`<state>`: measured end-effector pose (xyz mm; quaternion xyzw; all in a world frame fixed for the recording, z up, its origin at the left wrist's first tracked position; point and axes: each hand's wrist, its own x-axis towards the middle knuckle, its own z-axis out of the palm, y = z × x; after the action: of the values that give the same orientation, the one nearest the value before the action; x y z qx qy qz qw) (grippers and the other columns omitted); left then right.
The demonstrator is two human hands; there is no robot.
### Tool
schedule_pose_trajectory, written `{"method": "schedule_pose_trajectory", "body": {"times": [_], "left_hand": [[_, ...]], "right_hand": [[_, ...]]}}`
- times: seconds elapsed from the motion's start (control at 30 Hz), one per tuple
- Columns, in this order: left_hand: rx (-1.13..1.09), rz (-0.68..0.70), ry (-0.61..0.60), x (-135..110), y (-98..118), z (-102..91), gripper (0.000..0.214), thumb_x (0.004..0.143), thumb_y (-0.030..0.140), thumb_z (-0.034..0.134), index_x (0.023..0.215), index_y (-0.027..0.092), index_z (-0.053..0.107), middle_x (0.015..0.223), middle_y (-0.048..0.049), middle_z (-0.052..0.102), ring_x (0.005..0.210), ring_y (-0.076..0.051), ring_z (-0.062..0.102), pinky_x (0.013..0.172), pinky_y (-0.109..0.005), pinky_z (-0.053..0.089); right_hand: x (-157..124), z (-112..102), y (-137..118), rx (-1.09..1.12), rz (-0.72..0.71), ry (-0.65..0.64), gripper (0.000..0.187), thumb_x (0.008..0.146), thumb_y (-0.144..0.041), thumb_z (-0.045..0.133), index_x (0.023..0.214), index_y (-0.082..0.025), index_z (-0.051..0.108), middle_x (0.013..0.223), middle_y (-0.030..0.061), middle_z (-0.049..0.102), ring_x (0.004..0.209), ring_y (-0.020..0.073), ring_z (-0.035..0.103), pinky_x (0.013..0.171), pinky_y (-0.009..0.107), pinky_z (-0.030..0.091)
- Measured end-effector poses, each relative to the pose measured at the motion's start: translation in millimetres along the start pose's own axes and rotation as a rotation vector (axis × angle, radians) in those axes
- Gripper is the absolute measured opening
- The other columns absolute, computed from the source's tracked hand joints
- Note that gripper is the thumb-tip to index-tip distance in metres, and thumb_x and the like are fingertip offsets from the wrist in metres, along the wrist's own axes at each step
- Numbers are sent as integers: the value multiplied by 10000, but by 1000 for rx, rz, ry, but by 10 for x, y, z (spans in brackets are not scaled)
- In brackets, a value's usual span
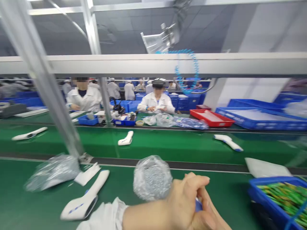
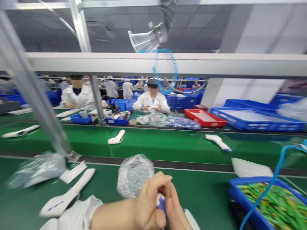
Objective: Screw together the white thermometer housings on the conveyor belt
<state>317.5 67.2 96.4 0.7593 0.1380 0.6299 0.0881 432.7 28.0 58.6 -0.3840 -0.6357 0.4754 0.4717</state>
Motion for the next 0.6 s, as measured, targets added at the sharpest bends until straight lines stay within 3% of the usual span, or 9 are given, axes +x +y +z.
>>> {"method": "schedule_pose_trajectory", "body": {"times": [0.07,0.1,0.13,0.23,0.33,0.4,0.47,0.53,0.6], "left_hand": [[116,121,-217,267,-377,66,579,875,621,233,1260,198,319,757,-16,571,664,-131,530,608,-231,441],[255,111,-382,389,-618,108,598,861,646,220,1215,192,383,789,-35,589,709,-146,546,662,-260,457],[435,-8,-602,491,-877,159,607,865,643,199,1221,194,401,843,-50,602,775,-158,556,728,-289,463],[558,-125,-753,602,-1614,311,474,917,498,300,1101,133,540,824,-90,620,836,-201,566,773,-354,461],[666,-257,-843,423,-2119,342,310,908,373,414,955,130,601,868,-86,621,896,-207,568,807,-371,454],[743,-380,-884,247,-2323,254,242,877,334,476,972,152,603,953,-73,620,958,-205,563,869,-395,427],[852,-532,-873,112,-2456,58,261,858,313,472,1066,200,584,1119,-90,586,1106,-242,503,961,-457,344],[1009,-723,-796,39,-2543,-254,382,854,311,417,1205,190,505,1282,-166,481,1235,-343,377,973,-573,251],[1167,-933,-700,6,-2586,-645,511,845,319,371,1284,59,402,1280,-297,429,1207,-465,356,869,-657,259]], "right_hand": [[128,-472,-60,-409,-135,64,431,998,-493,252,1373,-282,230,1412,16,253,1278,153,255,1039,313,293],[173,-776,-91,-621,-211,140,430,991,-472,283,1373,-279,241,1397,17,284,1256,165,308,1011,341,346],[192,-1108,-118,-854,-273,265,424,979,-474,286,1353,-274,289,1359,19,347,1216,180,376,979,375,395],[90,-2101,-152,-1042,-278,488,438,879,-519,404,1122,-183,545,1147,88,540,1044,269,531,881,460,477],[-121,-2825,-59,-1146,-214,515,401,785,-507,432,820,-174,653,827,79,642,687,264,634,571,356,576],[-226,-3099,58,-1194,-159,453,385,766,-482,413,732,-192,664,726,46,642,584,233,626,479,296,559],[-270,-3234,185,-1247,-102,381,401,772,-480,395,731,-196,674,731,37,643,600,232,629,499,306,562],[-253,-3280,300,-1310,-51,316,426,788,-485,393,800,-175,685,818,62,645,685,253,633,583,353,572],[-196,-3278,393,-1375,-20,256,431,805,-451,409,927,-139,680,932,95,630,781,271,626,652,377,566]]}}
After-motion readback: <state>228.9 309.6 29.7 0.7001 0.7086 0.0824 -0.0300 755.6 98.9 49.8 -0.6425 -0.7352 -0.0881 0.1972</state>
